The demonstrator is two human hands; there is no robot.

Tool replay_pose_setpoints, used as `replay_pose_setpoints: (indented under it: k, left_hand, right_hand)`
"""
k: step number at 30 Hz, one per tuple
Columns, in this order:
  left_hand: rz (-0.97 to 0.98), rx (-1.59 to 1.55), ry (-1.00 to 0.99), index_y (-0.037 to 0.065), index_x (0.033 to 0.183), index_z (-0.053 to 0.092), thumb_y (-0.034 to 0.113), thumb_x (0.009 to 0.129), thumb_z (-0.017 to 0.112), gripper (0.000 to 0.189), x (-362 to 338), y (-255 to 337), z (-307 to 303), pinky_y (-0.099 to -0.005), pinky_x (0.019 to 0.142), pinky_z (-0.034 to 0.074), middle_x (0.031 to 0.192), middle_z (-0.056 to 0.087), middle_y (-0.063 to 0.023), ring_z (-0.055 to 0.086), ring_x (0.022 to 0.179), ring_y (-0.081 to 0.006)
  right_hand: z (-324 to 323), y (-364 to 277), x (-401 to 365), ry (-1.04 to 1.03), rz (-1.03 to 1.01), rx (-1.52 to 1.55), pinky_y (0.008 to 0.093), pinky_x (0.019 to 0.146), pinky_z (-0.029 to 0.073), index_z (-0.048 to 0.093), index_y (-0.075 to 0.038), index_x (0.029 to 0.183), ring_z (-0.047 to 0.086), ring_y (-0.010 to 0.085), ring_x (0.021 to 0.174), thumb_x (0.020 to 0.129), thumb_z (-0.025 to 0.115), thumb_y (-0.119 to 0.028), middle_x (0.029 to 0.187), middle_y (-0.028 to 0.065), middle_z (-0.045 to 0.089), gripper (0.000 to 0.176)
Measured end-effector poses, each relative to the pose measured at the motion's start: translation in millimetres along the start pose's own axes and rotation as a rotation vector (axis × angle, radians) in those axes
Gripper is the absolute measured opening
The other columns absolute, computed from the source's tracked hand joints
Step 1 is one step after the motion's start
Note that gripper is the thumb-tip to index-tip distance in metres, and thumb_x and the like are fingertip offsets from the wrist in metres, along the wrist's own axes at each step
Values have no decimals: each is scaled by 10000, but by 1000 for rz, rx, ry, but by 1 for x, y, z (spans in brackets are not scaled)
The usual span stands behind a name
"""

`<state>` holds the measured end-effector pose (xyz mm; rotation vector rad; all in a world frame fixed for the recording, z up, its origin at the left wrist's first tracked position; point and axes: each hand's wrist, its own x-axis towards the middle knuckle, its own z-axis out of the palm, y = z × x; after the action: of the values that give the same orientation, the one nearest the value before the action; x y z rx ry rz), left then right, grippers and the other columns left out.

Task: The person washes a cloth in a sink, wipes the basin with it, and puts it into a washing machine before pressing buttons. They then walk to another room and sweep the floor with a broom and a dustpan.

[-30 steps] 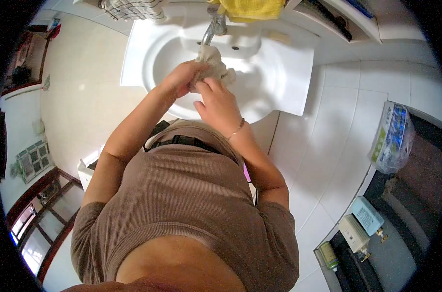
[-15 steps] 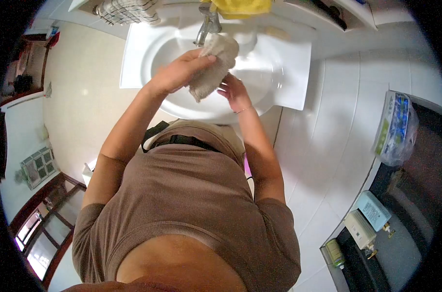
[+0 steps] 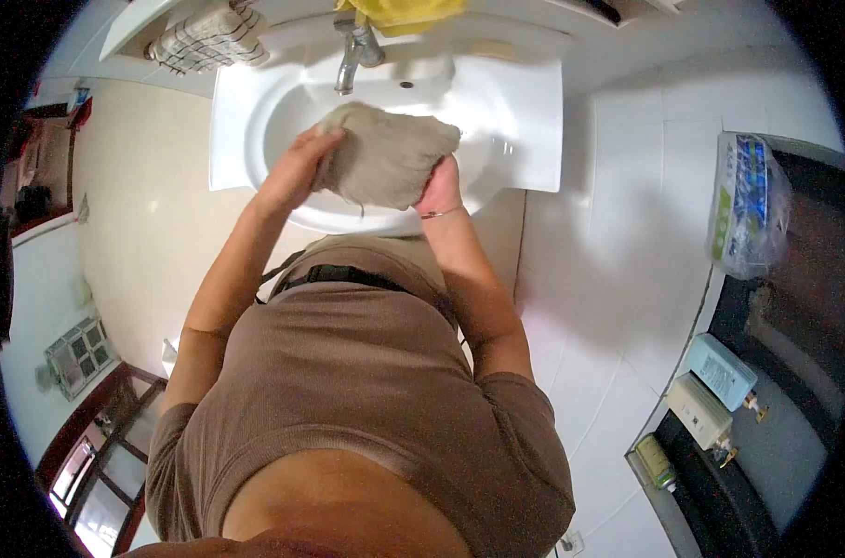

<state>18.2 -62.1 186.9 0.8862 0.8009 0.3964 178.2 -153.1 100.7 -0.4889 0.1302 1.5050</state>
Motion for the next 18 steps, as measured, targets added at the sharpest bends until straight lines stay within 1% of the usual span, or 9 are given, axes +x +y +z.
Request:
replay_pose_setpoints:
  k: [3, 5, 6, 9, 11, 13, 14, 15, 18]
  left_hand:
    - [-69, 87, 41, -4, 1110, 502, 224, 860, 516, 339, 10, -10, -26, -283, 769, 467, 940, 574, -74, 556, 841, -155]
    - [-271, 456, 98, -8, 1158, 460, 275, 844, 524, 427, 21, -33, -35, -327, 801, 409, 1028, 551, -109, 501, 959, -193]
    - [-314, 559, 119, 2, 1177, 447, 316, 811, 550, 493, 23, -38, -31, -380, 842, 363, 1055, 538, -111, 454, 1027, -215]
    - [-185, 570, 274, 11, 1214, 422, 343, 816, 530, 530, 25, -47, -26, -386, 843, 361, 1110, 513, -123, 439, 1055, -232]
    - [-210, 422, 280, 25, 1253, 390, 404, 831, 507, 579, 25, -40, -17, -414, 885, 352, 1181, 477, -150, 427, 1095, -262]
    - [-365, -214, 103, 37, 1261, 385, 456, 843, 482, 600, 24, -27, -4, -445, 928, 339, 1238, 442, -147, 412, 1140, -272]
    - [-397, -363, -8, 39, 1224, 426, 424, 872, 454, 522, 33, -36, -10, -427, 934, 370, 1202, 485, -122, 466, 1101, -246]
    - [-400, -357, -14, 39, 1224, 426, 424, 872, 454, 522, 35, -37, -3, -427, 934, 370, 1202, 485, -122, 466, 1101, -246]
    - [-230, -379, -58, 36, 1120, 506, 368, 876, 465, 414, 39, -41, 18, -354, 821, 455, 1029, 573, -113, 552, 921, -214]
  right_hand:
    - [-5, -11, -1, -66, 22, -27, 372, 913, 412, 502, -57, 1127, 519, 243, 1033, 912, 359, -318, 1134, 93, 538, 367]
    - [10, -9, -5, -47, -25, -84, 370, 906, 416, 502, -41, 1123, 521, 241, 1028, 911, 351, -292, 1125, 94, 542, 361]
    - [16, -7, -8, 105, -39, -143, 366, 907, 415, 501, -27, 1123, 521, 240, 1026, 908, 342, -268, 1116, 101, 546, 360]
    - [16, -6, -7, 131, -42, -167, 369, 907, 424, 490, -21, 1131, 520, 243, 1038, 911, 323, -288, 1119, 116, 543, 384]
    - [16, -7, -8, 76, -3, -114, 368, 899, 430, 495, -22, 1127, 529, 243, 1023, 910, 330, -285, 1110, 112, 549, 379]
    - [19, -6, -9, -50, 98, -7, 365, 885, 441, 505, -23, 1120, 548, 242, 993, 908, 342, -278, 1093, 105, 563, 369]
    - [23, 4, -6, 24, 59, -44, 372, 858, 461, 511, -45, 1116, 565, 235, 968, 905, 359, -302, 1072, 98, 576, 365]
    - [16, 21, 0, 82, 23, -48, 368, 831, 477, 529, -72, 1093, 575, 217, 937, 897, 380, -317, 1038, 85, 586, 347]
    - [20, 29, 0, -9, 36, 2, 351, 812, 485, 545, -83, 1061, 578, 204, 919, 887, 402, -323, 1005, 78, 590, 329]
